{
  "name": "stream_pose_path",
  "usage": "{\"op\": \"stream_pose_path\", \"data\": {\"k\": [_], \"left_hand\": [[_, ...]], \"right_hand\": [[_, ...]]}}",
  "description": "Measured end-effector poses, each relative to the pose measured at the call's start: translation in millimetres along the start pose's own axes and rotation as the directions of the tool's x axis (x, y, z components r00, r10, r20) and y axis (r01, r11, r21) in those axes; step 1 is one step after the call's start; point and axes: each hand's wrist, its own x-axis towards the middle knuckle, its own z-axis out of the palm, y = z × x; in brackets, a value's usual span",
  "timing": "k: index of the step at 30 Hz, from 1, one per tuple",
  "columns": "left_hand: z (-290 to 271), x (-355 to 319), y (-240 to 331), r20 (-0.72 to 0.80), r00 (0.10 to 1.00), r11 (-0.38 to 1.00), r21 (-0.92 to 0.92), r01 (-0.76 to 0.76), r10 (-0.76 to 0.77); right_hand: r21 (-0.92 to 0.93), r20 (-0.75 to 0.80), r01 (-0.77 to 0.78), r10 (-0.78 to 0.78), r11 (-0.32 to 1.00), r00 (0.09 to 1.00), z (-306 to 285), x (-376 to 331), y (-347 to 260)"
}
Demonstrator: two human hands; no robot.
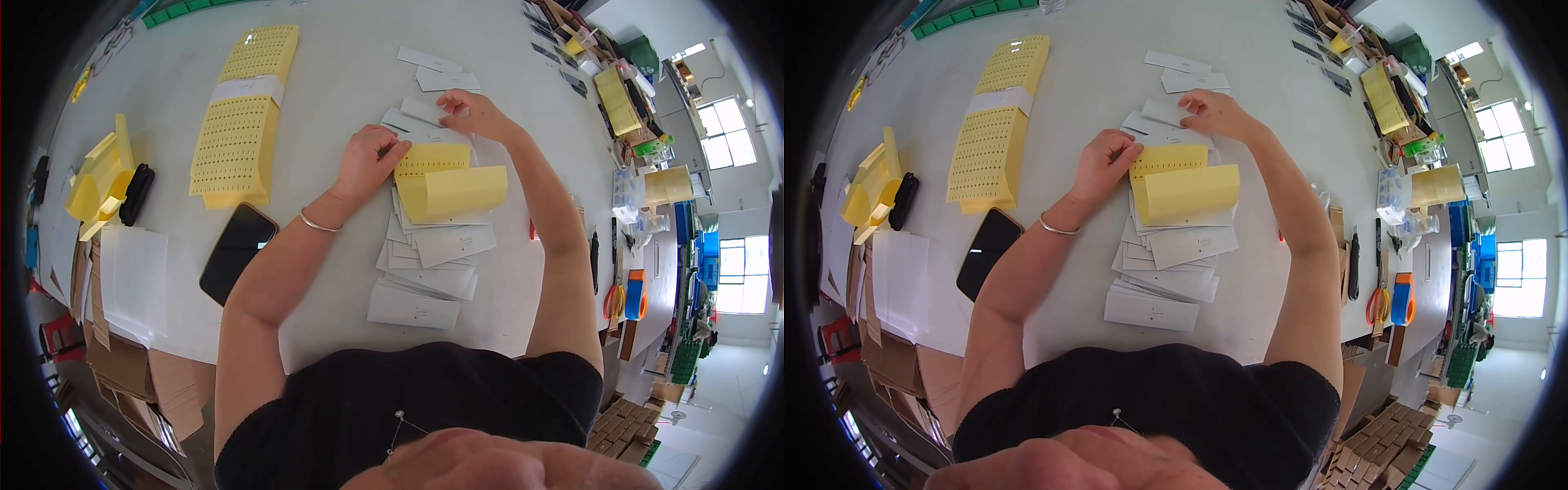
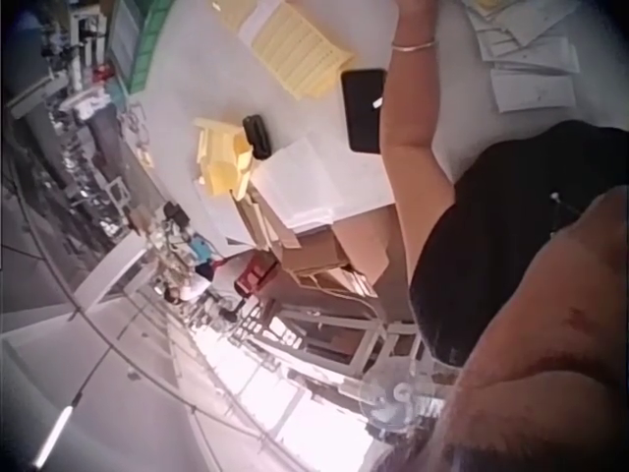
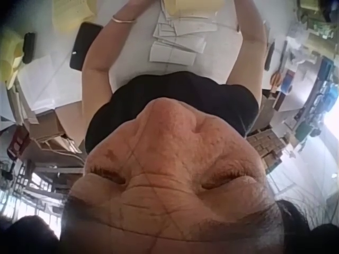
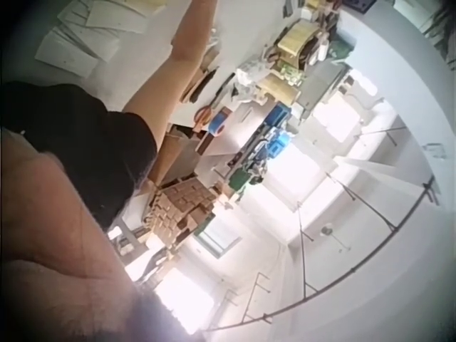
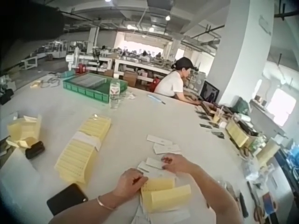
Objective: Applying small yellow adhesive labels from a sheet onto white paper packets.
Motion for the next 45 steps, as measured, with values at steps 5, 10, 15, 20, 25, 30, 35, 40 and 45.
{"op": "stream_pose_path", "data": {"k": [5,10,15,20,25,30,35,40,45], "left_hand": [[2,2,1,-0.002,0.999,0.998,-0.050,0.047,-0.047],[2,2,-2,0.002,0.997,0.992,-0.096,0.083,-0.083],[4,1,-4,-0.032,0.995,0.987,-0.131,0.088,-0.093],[3,0,-6,-0.034,0.992,0.980,-0.162,0.117,-0.124],[3,0,-1,-0.024,0.989,0.980,-0.137,0.141,-0.146],[4,3,-3,-0.002,0.996,0.991,-0.092,0.093,-0.094],[5,3,-3,-0.038,0.997,0.993,-0.100,0.069,-0.073],[5,3,-2,-0.072,0.995,0.994,-0.092,0.062,-0.069],[5,2,-5,-0.064,0.996,0.996,-0.067,0.055,-0.059]], "right_hand": [[0.161,-0.067,0.123,-0.114,0.979,0.991,7,-17,-40],[-0.302,-0.123,0.552,-0.606,0.777,0.786,35,-26,-65],[-0.562,-0.171,0.550,-0.738,0.618,0.653,47,-33,-72],[-0.730,-0.082,0.548,-0.849,0.408,0.522,50,-32,-70],[-0.142,-0.417,0.468,-0.482,0.872,0.771,13,-3,-38],[-0.469,-0.388,0.148,-0.353,0.871,0.851,-33,39,53],[-0.418,-0.319,0.154,-0.303,0.895,0.898,-28,61,60],[-0.364,-0.291,0.065,-0.180,0.929,0.940,-19,66,60],[-0.384,-0.216,0.102,-0.196,0.918,0.956,-27,51,50]]}}
